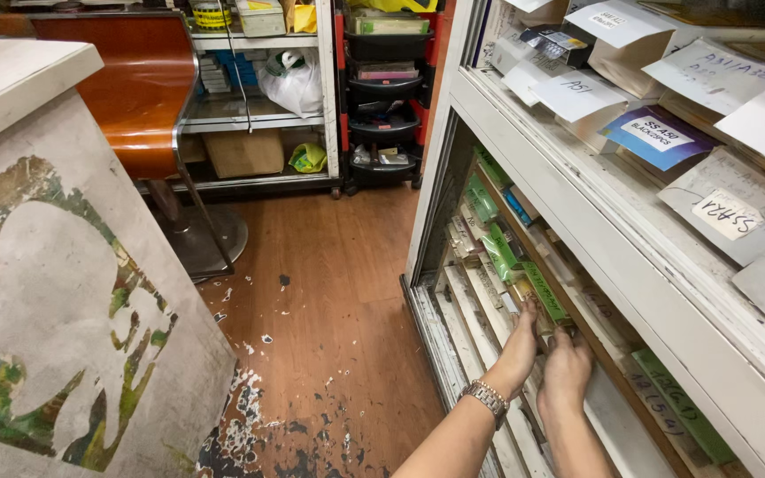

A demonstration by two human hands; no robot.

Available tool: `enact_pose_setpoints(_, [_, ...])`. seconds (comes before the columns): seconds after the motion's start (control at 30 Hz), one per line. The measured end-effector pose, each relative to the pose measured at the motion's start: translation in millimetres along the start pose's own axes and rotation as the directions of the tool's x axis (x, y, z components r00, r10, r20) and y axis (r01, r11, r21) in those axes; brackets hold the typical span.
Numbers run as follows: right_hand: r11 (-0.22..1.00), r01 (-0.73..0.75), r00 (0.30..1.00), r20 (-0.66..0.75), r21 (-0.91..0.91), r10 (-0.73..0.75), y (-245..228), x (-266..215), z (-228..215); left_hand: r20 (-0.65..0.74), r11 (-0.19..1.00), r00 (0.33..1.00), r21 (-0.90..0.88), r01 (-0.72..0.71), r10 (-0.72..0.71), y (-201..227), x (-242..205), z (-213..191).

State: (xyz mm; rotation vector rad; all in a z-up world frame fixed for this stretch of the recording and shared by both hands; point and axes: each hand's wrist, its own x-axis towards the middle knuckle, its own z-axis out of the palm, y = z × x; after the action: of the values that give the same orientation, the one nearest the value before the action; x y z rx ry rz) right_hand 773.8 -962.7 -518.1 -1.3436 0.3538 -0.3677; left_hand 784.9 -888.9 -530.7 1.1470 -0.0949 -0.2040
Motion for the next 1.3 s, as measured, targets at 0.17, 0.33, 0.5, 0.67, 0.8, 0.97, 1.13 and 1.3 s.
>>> enact_pose_setpoints(0.17, [0.996,-0.050,0.999,-0.009,0.080,0.051,21.0,-16.8,-1.1,-0.177,0.996,0.984,-0.077,-0.036,0.022,-16.2,-22.9,-8.9])
enact_pose_setpoints(0.33, [0.980,-0.195,0.979,0.047,-0.050,0.197,10.9,-64.8,17.0,-0.351,0.995,0.936,-0.082,-0.059,0.026,10.4,-69.6,-16.3])
enact_pose_setpoints(0.5, [0.942,-0.334,0.920,0.205,-0.037,0.335,-63.1,-117.8,43.4,-0.566,0.982,0.824,-0.166,-0.085,-0.024,92.0,-133.8,-14.7])
enact_pose_setpoints(0.67, [0.949,-0.273,0.901,0.304,-0.160,0.310,-174.8,-171.0,67.3,-0.629,0.989,0.776,-0.138,-0.059,-0.041,205.5,-200.3,0.1])
enact_pose_setpoints(0.8, [0.927,-0.325,0.855,0.363,-0.185,0.372,-241.4,-203.5,79.0,-0.624,0.993,0.781,-0.094,-0.068,-0.006,277.2,-258.9,15.0])
enact_pose_setpoints(0.97, [0.867,-0.450,0.746,0.444,-0.215,0.497,-302.2,-249.8,88.5,-0.662,0.994,0.748,-0.101,-0.046,-0.033,362.3,-335.2,31.4])
enact_pose_setpoints(1.13, [0.850,-0.448,0.690,0.498,-0.276,0.525,-346.2,-320.3,93.9,-0.683,0.995,0.730,-0.086,-0.049,-0.023,434.1,-424.6,44.9])
enact_pose_setpoints(1.3, [0.869,-0.401,0.611,0.622,-0.290,0.490,-394.4,-393.0,108.1,-0.717,0.991,0.694,-0.038,-0.126,0.061,488.7,-490.1,55.1])
